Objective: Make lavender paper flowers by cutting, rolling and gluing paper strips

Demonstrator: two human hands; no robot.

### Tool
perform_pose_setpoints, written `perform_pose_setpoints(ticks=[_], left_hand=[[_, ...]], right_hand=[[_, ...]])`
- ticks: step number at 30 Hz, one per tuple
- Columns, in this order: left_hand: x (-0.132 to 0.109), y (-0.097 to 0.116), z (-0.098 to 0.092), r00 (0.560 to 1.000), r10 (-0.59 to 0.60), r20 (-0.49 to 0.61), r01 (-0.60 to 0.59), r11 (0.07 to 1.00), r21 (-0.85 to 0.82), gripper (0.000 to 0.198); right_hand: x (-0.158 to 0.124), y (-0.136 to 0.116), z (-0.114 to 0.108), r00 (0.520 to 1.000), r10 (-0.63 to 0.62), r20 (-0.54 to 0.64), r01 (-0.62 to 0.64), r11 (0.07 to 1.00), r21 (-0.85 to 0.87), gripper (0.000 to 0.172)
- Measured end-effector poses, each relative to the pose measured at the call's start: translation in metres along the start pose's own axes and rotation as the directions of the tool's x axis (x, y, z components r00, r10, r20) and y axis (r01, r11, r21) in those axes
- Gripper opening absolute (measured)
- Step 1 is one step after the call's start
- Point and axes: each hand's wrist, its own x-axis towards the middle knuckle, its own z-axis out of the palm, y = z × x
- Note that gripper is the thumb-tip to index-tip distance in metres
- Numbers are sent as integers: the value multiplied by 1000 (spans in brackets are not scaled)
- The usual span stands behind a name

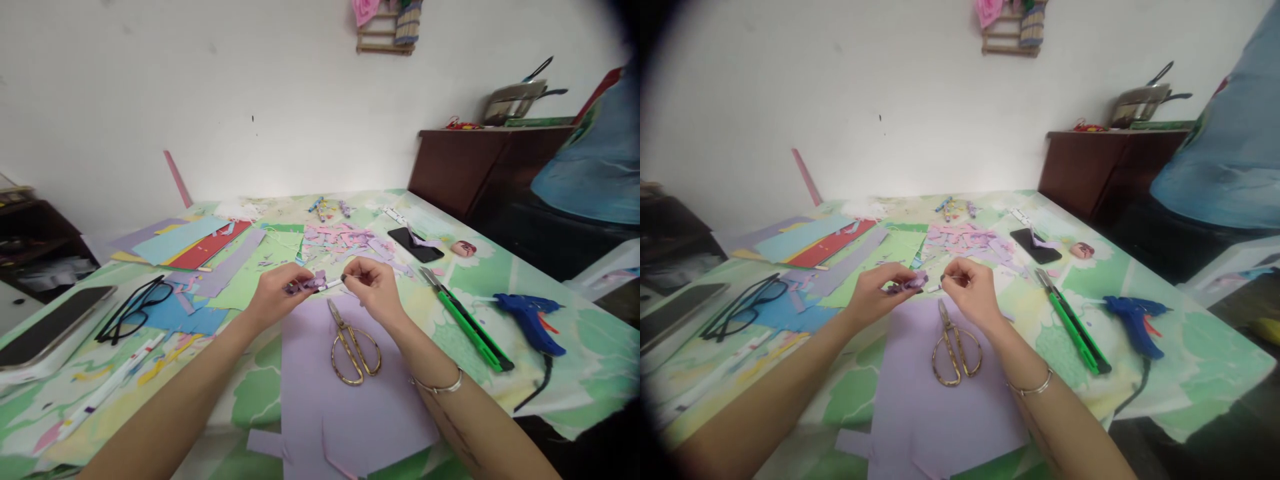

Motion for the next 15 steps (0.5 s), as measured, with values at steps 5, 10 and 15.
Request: perform_pose_setpoints(ticks=[5, 10, 15], left_hand=[[0, 3, 1, 998, 43, -35, -44, 999, -21, 9], [-2, 1, 2, 979, -204, -6, 200, 966, -162, 23], [-1, 1, 1, 917, -373, 139, 398, 862, -315, 37]], right_hand=[[1, 0, 0, 998, 10, 59, -13, 999, 51, 3], [1, -4, -3, 992, 38, 117, -62, 976, 208, 4], [5, 0, -5, 998, 49, 33, -56, 965, 256, 5]])
